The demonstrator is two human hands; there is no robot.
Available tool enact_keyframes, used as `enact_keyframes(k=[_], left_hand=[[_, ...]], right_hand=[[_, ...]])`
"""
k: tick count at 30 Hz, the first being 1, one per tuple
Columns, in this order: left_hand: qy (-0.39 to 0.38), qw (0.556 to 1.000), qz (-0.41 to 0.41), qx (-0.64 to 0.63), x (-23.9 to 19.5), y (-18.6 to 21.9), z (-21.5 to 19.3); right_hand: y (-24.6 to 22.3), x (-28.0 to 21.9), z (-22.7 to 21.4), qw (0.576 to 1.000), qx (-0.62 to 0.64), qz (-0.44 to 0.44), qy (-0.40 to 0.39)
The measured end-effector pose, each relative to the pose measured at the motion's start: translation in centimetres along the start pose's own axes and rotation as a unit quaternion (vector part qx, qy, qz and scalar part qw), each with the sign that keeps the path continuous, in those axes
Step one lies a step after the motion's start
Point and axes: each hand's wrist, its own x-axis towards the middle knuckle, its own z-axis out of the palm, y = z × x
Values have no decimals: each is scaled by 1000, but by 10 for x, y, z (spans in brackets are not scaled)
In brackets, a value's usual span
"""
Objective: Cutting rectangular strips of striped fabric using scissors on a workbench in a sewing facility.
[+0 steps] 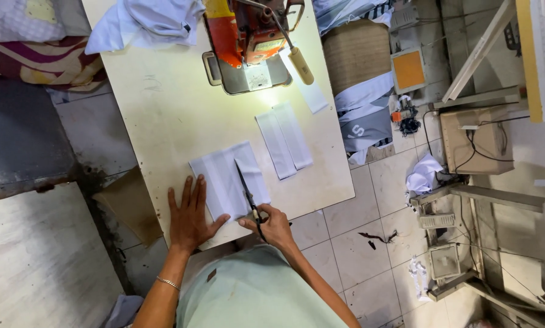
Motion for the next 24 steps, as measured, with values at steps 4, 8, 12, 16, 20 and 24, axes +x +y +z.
enact_keyframes(k=[4, 8, 12, 16, 20, 24], left_hand=[[8, 1000, -3, -8, 0, -1, 0], [-3, 1000, -1, -22, 0, 1, -1], [17, 1000, 4, -15, 1, -1, 0], [21, 1000, 4, -16, 3, 0, -2], [26, 1000, 6, -15, 3, 0, -1], [28, 1000, 6, -8, 4, 0, -2]], right_hand=[[-16, -3, -6, 999, -37, 6, -10], [-31, 1, -6, 999, -40, 0, 9], [-24, 18, 2, 999, -43, -13, 18], [-27, 25, 2, 999, -27, -13, 19], [-14, 35, 5, 999, -27, 8, 17], [-26, 29, -2, 999, -35, 37, 19]])
